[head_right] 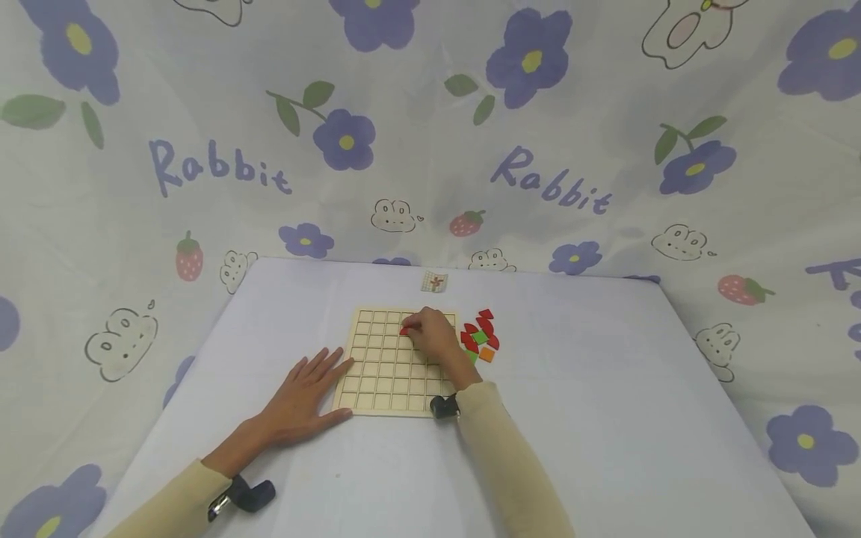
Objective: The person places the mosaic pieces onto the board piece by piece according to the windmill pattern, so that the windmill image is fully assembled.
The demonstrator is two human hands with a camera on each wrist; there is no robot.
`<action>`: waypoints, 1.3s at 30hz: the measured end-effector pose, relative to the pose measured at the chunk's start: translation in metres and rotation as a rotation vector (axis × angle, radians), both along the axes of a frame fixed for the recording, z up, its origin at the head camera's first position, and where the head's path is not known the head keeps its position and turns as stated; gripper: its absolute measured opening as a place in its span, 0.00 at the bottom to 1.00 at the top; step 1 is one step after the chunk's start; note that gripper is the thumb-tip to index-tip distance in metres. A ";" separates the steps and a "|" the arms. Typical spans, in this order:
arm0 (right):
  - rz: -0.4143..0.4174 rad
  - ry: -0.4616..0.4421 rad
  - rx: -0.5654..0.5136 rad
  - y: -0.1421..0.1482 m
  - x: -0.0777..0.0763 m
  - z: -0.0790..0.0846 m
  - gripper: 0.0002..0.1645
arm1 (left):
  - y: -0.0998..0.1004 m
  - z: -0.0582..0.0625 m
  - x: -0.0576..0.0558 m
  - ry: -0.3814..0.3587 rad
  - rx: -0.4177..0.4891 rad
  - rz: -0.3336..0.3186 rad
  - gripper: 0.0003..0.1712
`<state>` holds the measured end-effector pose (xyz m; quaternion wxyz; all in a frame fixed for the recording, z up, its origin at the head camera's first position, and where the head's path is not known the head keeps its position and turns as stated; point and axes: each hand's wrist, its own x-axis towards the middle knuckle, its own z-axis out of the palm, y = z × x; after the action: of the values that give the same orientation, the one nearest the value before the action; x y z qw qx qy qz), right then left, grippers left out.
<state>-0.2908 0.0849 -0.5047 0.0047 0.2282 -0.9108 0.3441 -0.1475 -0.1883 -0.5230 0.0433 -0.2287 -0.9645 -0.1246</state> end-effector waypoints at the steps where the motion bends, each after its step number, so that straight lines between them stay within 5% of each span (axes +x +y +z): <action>1: -0.006 0.003 -0.014 0.002 0.000 -0.001 0.11 | 0.000 0.000 0.000 0.001 0.001 -0.002 0.51; 8: -0.143 0.048 -0.056 0.033 -0.003 0.005 0.12 | 0.001 -0.001 0.002 0.006 -0.002 -0.003 0.51; 20: -0.496 -0.037 0.305 0.099 -0.020 0.017 0.22 | -0.002 -0.002 0.002 0.012 0.010 0.007 0.51; 26: -0.535 -0.171 0.280 0.108 -0.023 0.016 0.20 | -0.001 0.001 0.004 -0.001 0.010 0.008 0.51; 39: -0.592 -0.278 0.192 0.096 -0.024 0.018 0.19 | -0.002 -0.003 0.002 0.007 0.017 -0.002 0.51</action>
<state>-0.3144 0.1804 -0.4866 -0.0412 -0.0956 -0.9576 0.2685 -0.1457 -0.1903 -0.5257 0.0487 -0.2299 -0.9630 -0.1322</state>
